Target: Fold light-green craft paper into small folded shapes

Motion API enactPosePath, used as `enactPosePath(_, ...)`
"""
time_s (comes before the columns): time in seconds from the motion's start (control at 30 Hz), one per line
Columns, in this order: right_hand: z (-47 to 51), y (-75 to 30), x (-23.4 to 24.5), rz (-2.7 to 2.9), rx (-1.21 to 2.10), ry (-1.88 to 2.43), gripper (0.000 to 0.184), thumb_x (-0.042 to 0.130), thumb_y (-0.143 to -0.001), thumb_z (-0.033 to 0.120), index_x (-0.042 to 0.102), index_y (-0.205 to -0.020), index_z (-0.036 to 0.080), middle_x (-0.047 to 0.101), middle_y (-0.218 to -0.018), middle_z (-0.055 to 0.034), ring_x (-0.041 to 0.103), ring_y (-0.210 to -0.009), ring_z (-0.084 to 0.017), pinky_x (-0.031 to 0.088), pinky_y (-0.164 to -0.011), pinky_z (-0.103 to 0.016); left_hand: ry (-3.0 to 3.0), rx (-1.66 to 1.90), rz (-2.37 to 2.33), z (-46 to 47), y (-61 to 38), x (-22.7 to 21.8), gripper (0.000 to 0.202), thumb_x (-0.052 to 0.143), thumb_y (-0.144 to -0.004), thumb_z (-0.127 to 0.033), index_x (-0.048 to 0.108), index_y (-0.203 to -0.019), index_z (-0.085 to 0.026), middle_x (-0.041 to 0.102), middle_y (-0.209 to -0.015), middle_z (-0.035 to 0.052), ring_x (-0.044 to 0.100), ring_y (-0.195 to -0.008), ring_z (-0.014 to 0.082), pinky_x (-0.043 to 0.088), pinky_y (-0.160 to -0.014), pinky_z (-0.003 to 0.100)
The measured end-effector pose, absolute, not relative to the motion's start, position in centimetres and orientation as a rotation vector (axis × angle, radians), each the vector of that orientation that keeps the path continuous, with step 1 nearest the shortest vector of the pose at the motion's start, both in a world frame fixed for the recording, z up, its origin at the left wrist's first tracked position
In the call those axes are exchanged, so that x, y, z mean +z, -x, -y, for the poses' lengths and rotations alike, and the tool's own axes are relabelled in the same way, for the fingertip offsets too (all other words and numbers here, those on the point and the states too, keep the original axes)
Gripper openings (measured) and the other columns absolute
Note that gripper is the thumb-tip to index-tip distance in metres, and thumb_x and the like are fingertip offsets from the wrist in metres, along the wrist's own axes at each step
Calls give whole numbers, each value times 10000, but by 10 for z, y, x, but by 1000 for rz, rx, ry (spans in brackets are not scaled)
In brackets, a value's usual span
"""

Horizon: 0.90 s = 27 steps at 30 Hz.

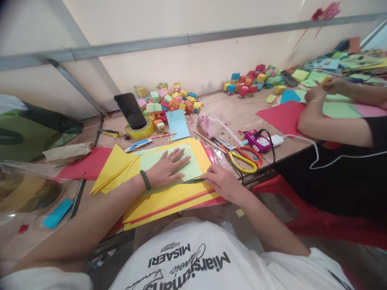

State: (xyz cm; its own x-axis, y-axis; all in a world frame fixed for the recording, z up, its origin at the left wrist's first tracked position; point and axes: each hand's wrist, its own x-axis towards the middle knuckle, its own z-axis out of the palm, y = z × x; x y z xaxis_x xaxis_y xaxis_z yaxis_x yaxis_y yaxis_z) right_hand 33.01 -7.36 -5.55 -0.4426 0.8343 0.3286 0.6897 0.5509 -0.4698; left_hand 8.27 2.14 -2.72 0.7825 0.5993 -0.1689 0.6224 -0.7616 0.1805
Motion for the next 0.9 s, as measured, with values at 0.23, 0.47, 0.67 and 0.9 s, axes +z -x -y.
enactPosePath(0.23, 76, -326, -56, 2253, 381, 1193, 279, 416, -947, 206, 684, -1027, 195, 576, -849, -74, 591, -768, -173, 531, -675, -306, -2757, -205, -996, -24, -33, -24, 619, 165, -954, -571, 239, -1502, -293, 133, -1601, 73, 132, -1464, 294, 129, -1142, 547)
enactPosePath(0.47, 81, -318, -61, 2262, 373, 1170, 292, 392, -957, 192, 664, -1060, 217, 548, -838, -55, 563, -750, -154, 519, -665, -276, -2782, -187, -1024, -22, -23, -39, 618, 181, -955, -569, 234, -1502, -285, 117, -1600, 82, 104, -1471, 273, 121, -1139, 564)
enactPosePath(0.67, 83, -313, -59, 2273, 351, 1148, 288, 394, -958, 179, 668, -1048, 188, 556, -837, -63, 563, -740, -151, 514, -648, -263, -2770, -160, -1021, -23, -24, -39, 617, 195, -952, -577, 247, -1498, -293, 127, -1599, 84, 123, -1467, 289, 133, -1131, 575)
enactPosePath(0.9, 80, -299, -56, 2290, 324, 1100, 284, 391, -960, 170, 660, -1041, 210, 563, -824, -51, 573, -723, -143, 522, -633, -258, -2771, -142, -1013, -23, -23, -41, 601, 234, -960, -552, 243, -1499, -288, 126, -1598, 93, 139, -1463, 300, 132, -1129, 584)
